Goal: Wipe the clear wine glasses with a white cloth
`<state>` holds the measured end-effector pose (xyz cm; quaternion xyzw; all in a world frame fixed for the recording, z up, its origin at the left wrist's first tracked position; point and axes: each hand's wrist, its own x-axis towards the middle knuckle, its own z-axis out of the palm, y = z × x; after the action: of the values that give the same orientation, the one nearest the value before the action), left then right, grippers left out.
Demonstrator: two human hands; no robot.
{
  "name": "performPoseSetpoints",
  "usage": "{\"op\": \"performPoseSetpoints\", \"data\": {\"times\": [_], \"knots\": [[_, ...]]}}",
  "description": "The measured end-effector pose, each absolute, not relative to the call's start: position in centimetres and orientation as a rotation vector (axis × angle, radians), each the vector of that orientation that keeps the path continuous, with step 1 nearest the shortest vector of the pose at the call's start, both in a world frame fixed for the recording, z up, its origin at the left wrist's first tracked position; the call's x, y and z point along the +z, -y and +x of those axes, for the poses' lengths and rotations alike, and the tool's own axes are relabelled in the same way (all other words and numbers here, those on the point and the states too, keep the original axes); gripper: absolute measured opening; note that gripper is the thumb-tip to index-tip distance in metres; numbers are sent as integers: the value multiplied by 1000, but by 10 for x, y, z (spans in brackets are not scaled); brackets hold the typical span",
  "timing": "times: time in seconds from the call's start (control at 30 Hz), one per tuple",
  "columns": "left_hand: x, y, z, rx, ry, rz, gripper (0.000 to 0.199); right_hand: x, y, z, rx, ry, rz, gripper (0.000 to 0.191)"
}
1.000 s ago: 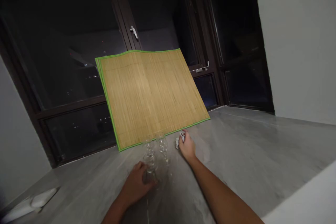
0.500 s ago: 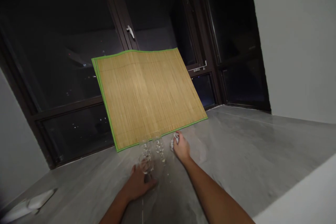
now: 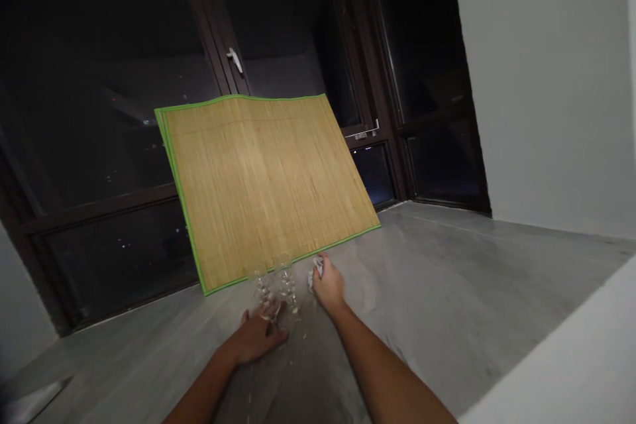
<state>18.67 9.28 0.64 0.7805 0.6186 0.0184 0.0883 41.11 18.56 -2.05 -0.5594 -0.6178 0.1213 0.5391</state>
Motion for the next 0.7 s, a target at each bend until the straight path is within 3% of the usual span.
{"op": "performPoseSetpoints", "data": {"times": [0.27, 0.7], "knots": [[10, -79, 189, -105, -1839, 2400, 71, -17, -182, 412, 306, 1488, -1337, 36], [-19, 19, 130, 1, -1549, 2578, 75, -15, -180, 413, 299, 1509, -1360, 35]]}}
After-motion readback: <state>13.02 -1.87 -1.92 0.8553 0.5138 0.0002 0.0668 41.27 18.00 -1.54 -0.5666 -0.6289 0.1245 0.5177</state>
